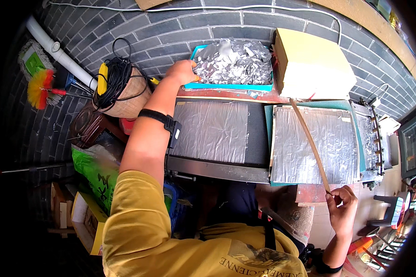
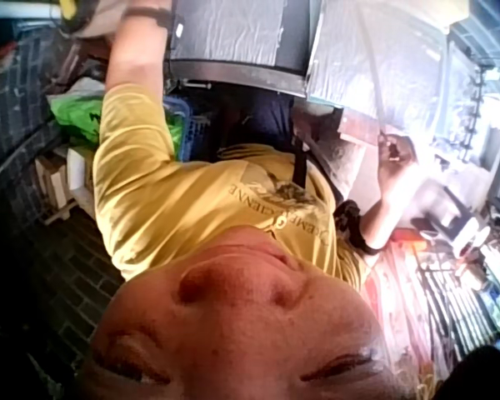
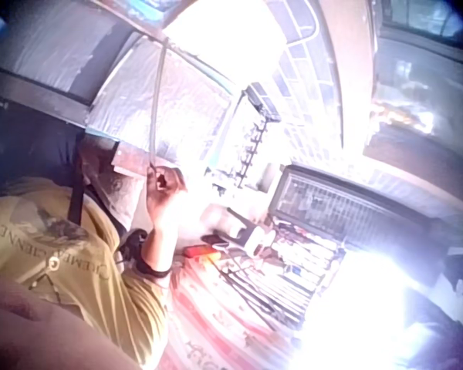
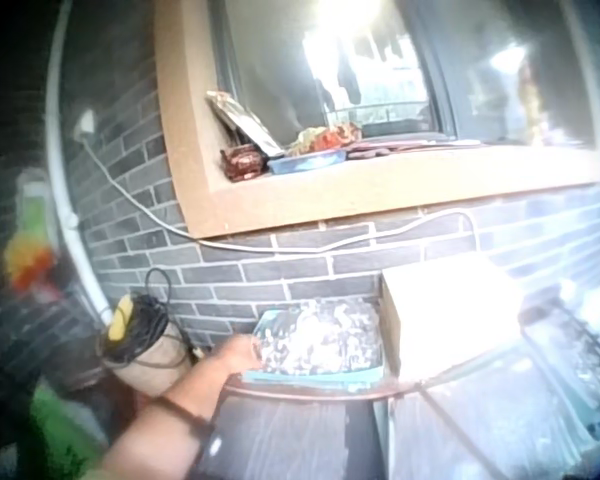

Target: The person peels a sheet of aluminum foil from a flat board using a wooden stick to lift the edge and their fingers to pull it away. They then place the peeled foil into a blue tray and repeat the process with another sheet.

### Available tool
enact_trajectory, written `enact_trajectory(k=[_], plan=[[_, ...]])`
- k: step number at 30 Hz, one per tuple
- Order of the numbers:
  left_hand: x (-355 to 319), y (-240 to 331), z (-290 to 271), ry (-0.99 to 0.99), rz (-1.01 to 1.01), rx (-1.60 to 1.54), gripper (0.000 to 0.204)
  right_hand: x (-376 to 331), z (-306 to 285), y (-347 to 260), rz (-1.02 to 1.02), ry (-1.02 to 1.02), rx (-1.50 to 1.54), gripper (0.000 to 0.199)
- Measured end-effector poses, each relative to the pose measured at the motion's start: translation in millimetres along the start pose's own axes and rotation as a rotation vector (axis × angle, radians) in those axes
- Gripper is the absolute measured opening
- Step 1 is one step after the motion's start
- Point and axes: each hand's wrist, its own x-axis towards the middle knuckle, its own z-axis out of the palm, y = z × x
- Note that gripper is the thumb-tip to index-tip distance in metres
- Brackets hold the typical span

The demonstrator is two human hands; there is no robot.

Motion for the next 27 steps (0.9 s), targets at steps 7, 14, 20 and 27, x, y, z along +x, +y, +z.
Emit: enact_trajectory(k=[7, 14, 20, 27], plan=[[15.9, -10.3, 6.0, 0.073, -0.052, -0.114, 0.051, -0.6, -1.3, 1.1, -0.039, 0.008, -0.014, 0.012], [17.8, -15.7, -3.5, 0.125, -0.031, -0.557, 0.053, -0.8, 0.2, 1.6, -0.046, 0.008, -0.005, 0.012], [1.6, 7.2, -23.1, 0.118, 0.019, -0.899, 0.054, -1.4, 1.5, 0.8, -0.009, 0.001, -0.006, 0.012], [0.2, 24.7, -32.6, -0.118, -0.022, -0.953, 0.054, -3.7, -1.0, 1.6, -0.013, 0.017, -0.013, 0.012]])
